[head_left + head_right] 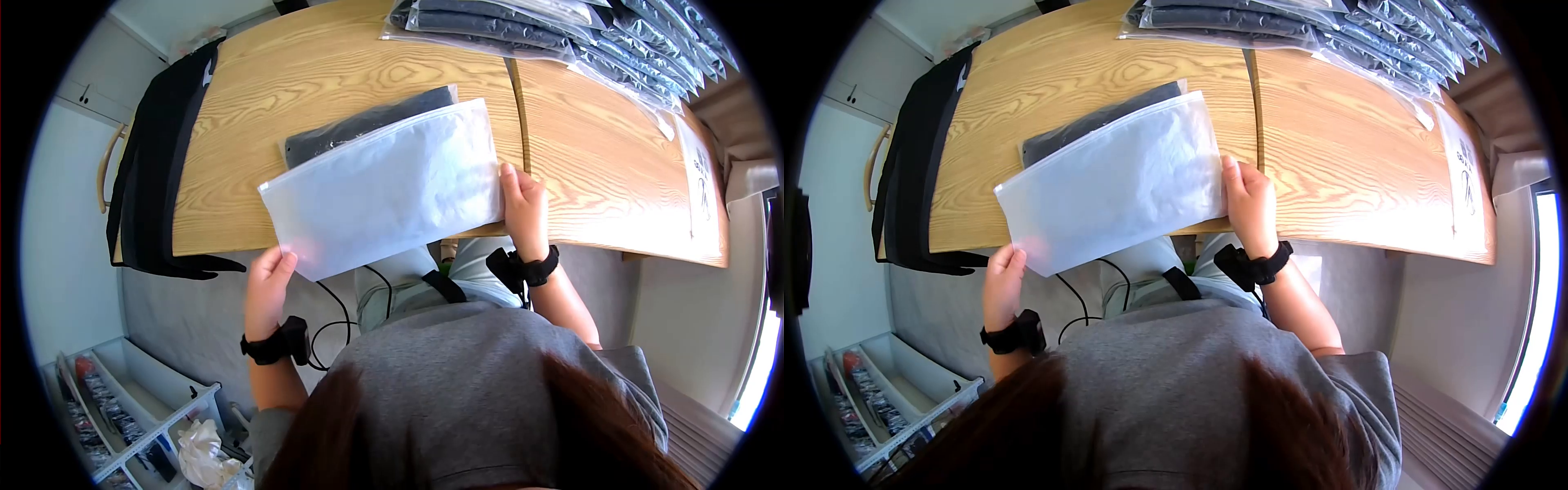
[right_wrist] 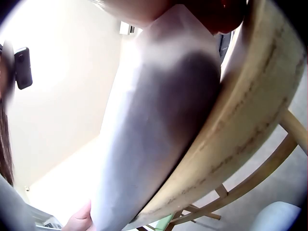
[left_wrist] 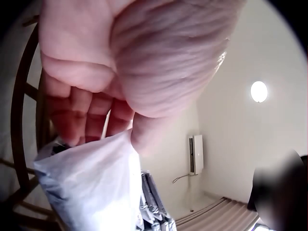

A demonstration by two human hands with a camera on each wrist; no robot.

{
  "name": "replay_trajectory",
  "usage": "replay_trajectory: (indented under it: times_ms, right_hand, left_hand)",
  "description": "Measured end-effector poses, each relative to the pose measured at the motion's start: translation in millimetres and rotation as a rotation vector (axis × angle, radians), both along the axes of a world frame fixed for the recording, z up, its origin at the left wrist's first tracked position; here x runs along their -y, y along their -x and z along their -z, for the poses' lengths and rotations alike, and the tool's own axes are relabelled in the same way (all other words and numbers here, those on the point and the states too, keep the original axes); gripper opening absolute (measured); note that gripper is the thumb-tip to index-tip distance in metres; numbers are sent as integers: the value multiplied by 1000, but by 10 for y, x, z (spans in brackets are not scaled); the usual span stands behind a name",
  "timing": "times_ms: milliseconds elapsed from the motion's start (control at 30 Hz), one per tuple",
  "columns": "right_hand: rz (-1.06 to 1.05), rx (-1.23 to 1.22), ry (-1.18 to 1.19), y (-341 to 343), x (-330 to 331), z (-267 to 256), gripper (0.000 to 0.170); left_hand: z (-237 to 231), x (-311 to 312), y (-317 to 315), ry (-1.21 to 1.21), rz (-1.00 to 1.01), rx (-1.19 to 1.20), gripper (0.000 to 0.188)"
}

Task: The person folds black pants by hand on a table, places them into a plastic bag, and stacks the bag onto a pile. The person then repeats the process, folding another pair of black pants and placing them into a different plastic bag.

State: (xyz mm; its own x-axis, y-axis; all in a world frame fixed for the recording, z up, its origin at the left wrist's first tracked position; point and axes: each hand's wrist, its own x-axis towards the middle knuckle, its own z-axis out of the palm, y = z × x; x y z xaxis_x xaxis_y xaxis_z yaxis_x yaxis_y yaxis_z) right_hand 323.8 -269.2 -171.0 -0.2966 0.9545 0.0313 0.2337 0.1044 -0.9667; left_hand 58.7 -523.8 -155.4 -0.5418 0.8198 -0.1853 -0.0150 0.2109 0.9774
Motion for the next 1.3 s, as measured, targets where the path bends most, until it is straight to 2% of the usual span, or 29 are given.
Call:
replay_trajectory:
  times_ms: [33,100,200,267,333,400,500,600,633,667,700,767,800,833,867,900,933,967,1033,1067,1133,1233,1300]
  right_hand:
    - [0,-3,4,-8,25,7,37]
    - [-38,-246,-116,-28,104,-3,26]
    - [-40,-254,-141,-49,150,15,20]
    - [-13,-241,-114,-40,147,-26,22]
    - [96,-63,-299,-42,96,-15,22]
    - [118,-43,-208,-62,94,-68,21]
    - [81,185,-92,-115,25,-55,16]
    - [170,75,-166,-120,36,-195,9]
    - [197,170,-516,-104,91,-301,11]
    - [196,196,-752,-77,170,-411,21]
    - [39,165,-833,-47,267,-504,29]
    - [-512,269,-878,100,380,-662,43]
    - [-594,435,-857,225,459,-728,46]
    - [-583,538,-908,326,473,-625,42]
    - [-579,536,-906,370,451,-543,42]
    - [-541,592,-927,407,417,-477,41]
    - [-506,647,-949,431,387,-435,40]
    - [-498,650,-937,446,364,-418,39]
    - [-493,658,-937,464,344,-397,38]
    - [-479,670,-934,472,330,-392,38]
    - [-495,684,-939,472,294,-383,38]
    - [-505,745,-974,441,242,-429,40]
    - [-518,816,-995,427,169,-403,45]
  left_hand:
    - [47,43,-10,15,-40,-64,28]
    - [90,37,-81,16,-131,-134,27]
    - [38,-128,-244,-51,-267,-202,31]
    - [-39,-222,-284,-60,-259,-139,30]
    - [-119,-310,-327,-73,-239,-84,32]
    - [-174,-383,-360,107,-240,17,33]
    - [48,-448,-294,98,-229,82,35]
    - [79,-453,-234,73,-183,136,36]
    - [83,-444,-236,71,-169,148,36]
    - [71,-457,-252,75,-170,154,36]
    - [42,-476,-270,81,-199,168,36]
    - [44,-459,-270,93,-223,182,36]
    - [56,-435,-236,88,-196,193,34]
    - [57,-417,-216,84,-168,203,32]
    - [8,-425,-269,86,-165,200,32]
    - [-89,-451,-380,114,-252,-197,26]
    - [-189,-485,-470,138,-338,-593,27]
    - [-272,-524,-521,136,-347,-591,27]
    - [-446,-580,-588,-144,-249,-1201,45]
    - [-566,-634,-593,-139,-262,-1197,45]
    - [-727,-807,-567,14,605,-1126,59]
    - [-452,-1038,-384,73,717,-1435,73]
    - [-321,-1057,-342,61,717,-1416,76]
